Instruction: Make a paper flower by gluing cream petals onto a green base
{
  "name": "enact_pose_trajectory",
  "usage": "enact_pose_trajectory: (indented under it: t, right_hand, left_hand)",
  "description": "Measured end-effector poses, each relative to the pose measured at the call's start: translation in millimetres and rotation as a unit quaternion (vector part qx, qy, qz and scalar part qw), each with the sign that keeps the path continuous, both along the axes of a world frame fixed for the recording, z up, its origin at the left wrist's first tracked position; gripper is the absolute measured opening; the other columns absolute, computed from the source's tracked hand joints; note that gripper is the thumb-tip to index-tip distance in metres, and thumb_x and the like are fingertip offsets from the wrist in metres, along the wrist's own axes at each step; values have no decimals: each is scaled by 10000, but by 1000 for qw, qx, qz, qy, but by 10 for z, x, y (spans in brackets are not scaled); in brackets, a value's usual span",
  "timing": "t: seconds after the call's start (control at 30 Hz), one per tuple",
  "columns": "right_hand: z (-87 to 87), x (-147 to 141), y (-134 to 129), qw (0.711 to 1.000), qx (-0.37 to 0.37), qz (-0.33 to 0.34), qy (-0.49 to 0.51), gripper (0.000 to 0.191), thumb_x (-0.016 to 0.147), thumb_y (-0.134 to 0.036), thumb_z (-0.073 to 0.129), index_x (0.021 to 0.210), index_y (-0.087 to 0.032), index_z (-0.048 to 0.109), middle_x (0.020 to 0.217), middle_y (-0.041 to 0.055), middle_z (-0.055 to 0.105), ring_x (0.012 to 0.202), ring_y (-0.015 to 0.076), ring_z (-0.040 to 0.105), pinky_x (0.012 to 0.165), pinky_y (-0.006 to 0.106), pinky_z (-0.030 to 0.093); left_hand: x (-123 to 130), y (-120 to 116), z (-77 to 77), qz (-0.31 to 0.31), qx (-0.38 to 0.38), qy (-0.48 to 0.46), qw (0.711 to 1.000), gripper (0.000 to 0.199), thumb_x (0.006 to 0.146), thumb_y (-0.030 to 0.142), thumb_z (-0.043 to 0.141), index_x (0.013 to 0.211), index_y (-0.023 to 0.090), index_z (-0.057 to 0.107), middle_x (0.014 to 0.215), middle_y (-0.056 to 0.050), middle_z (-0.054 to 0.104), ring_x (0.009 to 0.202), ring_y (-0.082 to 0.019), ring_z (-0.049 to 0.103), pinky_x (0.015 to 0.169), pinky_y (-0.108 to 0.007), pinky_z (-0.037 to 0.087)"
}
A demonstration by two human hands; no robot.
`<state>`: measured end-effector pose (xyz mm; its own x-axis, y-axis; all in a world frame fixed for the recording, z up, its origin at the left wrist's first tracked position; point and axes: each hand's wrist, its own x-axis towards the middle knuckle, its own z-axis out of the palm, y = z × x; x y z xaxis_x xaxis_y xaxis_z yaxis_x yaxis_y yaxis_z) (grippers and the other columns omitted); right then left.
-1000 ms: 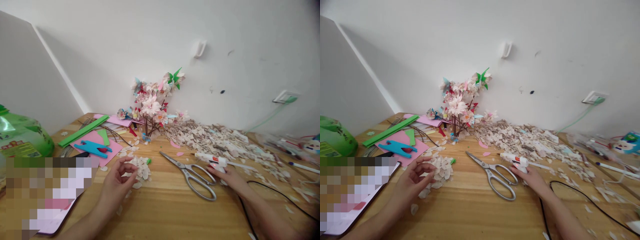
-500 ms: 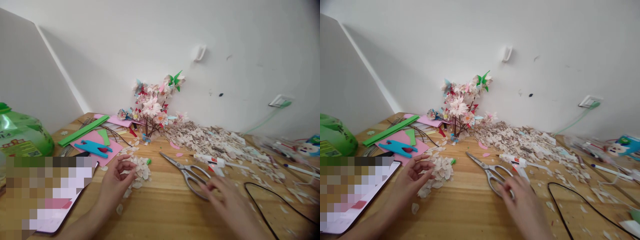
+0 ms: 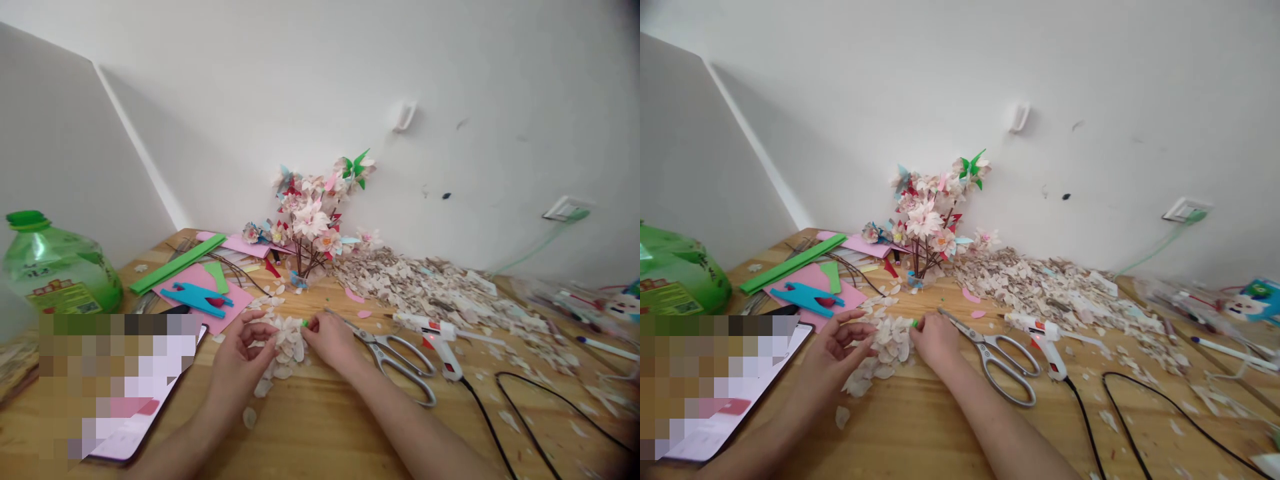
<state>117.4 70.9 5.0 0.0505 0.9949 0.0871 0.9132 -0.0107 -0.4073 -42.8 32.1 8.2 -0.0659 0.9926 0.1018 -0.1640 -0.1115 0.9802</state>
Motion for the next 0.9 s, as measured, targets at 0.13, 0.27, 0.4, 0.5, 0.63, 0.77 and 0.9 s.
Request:
enact_pose_trajectory:
  t: [0.13,0.27,0.4,0.5,0.63,0.77,0.9]
  right_hand:
    - [-70,44,68,999,-10,-22,33,56,644,-206,572,628,-188,623,663,47,665,631,197,594,524,248,340]
    - [-106,147,72,996,1,-11,90,37,615,-164,579,635,-191,593,661,25,646,630,179,576,540,244,346]
    - [-157,242,67,983,9,27,182,79,622,-124,558,603,-199,537,628,-9,606,630,158,564,589,250,391]
    - [-189,306,55,962,0,38,271,117,609,-126,572,642,-206,493,613,-31,577,605,148,569,581,256,438]
    - [-144,386,-72,922,-23,43,384,208,595,-175,608,685,-221,426,614,-54,558,581,139,591,559,272,498]
    - [-23,447,-337,880,-48,55,470,309,560,-230,683,729,-223,425,640,-62,577,583,132,607,554,274,517]
    - [34,457,-544,816,-59,31,574,422,510,-217,770,765,-215,434,685,-63,599,567,111,610,551,254,514]
  left_hand:
    - [18,-31,-11,-24,-6,4,1000,381,658,257,641,986,214,452,746,29,599,680,-128,590,595,-269,524]
    - [46,-65,4,-33,-14,9,999,369,647,245,643,965,208,460,741,27,598,652,-125,592,591,-267,518]
    - [55,-73,1,-32,-19,16,999,378,631,225,647,961,200,464,733,22,593,663,-133,589,588,-271,518]
    - [51,-72,-9,-37,-14,26,999,362,652,227,633,968,194,461,750,15,587,678,-129,576,593,-268,520]
    - [58,-85,-24,-40,-16,14,999,347,662,242,635,963,195,468,747,15,594,673,-122,573,590,-259,522]
    - [86,-106,-72,-64,-57,-27,996,377,619,260,678,935,189,485,709,10,609,668,-138,580,573,-274,530]
    - [119,-122,-121,-116,-125,-57,984,427,562,241,727,911,175,491,665,10,614,624,-134,575,543,-280,527]
